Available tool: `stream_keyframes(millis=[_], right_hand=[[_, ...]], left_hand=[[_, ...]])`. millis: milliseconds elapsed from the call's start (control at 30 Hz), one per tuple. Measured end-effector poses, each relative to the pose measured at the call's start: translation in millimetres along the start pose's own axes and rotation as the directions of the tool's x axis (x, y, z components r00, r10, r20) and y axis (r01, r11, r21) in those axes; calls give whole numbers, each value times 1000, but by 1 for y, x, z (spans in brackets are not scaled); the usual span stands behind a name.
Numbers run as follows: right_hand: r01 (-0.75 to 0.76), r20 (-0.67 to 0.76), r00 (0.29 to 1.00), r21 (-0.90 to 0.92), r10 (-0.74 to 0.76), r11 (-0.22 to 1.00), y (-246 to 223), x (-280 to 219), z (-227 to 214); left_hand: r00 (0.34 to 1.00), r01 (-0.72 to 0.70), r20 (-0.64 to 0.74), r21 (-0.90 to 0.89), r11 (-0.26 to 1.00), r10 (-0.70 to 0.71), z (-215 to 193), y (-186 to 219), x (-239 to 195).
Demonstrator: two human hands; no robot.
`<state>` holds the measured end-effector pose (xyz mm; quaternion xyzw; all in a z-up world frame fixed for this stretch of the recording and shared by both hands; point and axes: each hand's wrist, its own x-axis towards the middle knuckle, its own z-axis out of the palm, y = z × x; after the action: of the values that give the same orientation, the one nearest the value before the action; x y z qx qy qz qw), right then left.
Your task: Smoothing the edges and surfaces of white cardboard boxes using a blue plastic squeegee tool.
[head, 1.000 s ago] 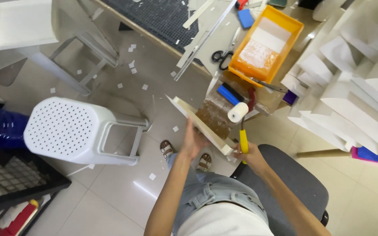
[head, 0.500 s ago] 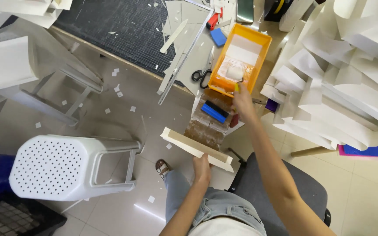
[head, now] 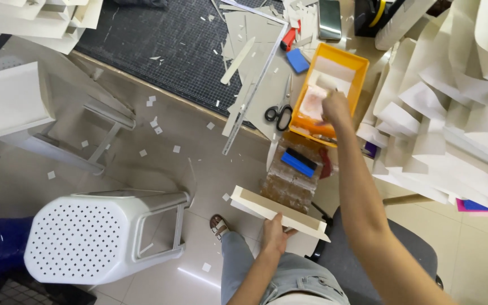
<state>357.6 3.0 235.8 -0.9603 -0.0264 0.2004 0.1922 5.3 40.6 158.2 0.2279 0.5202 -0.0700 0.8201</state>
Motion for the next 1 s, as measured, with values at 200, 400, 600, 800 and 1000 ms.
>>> stream_keyframes(millis=[200,400,600,800,1000], right_hand=[[61,115,993,-287,-28,956,106,82,55],[25,6,998,839,-55,544,133,19,33],[371,166,866,418,-471,829,47,-250,-19],[393,372,873,-158,-315,906,101,-320,3],[552,332,826,-313,-456,773,84,-311,33]], left_hand=[[998,24,-58,111,994,-18,1,2,5],[981,-126,-130,139,982,144,-23,-19,22],[956,-286,-68,15,958,287,-41,-39,39],[943,-332,2,-38,943,332,-47,-60,87],[930,-366,23,-59,929,368,-55,-83,137]])
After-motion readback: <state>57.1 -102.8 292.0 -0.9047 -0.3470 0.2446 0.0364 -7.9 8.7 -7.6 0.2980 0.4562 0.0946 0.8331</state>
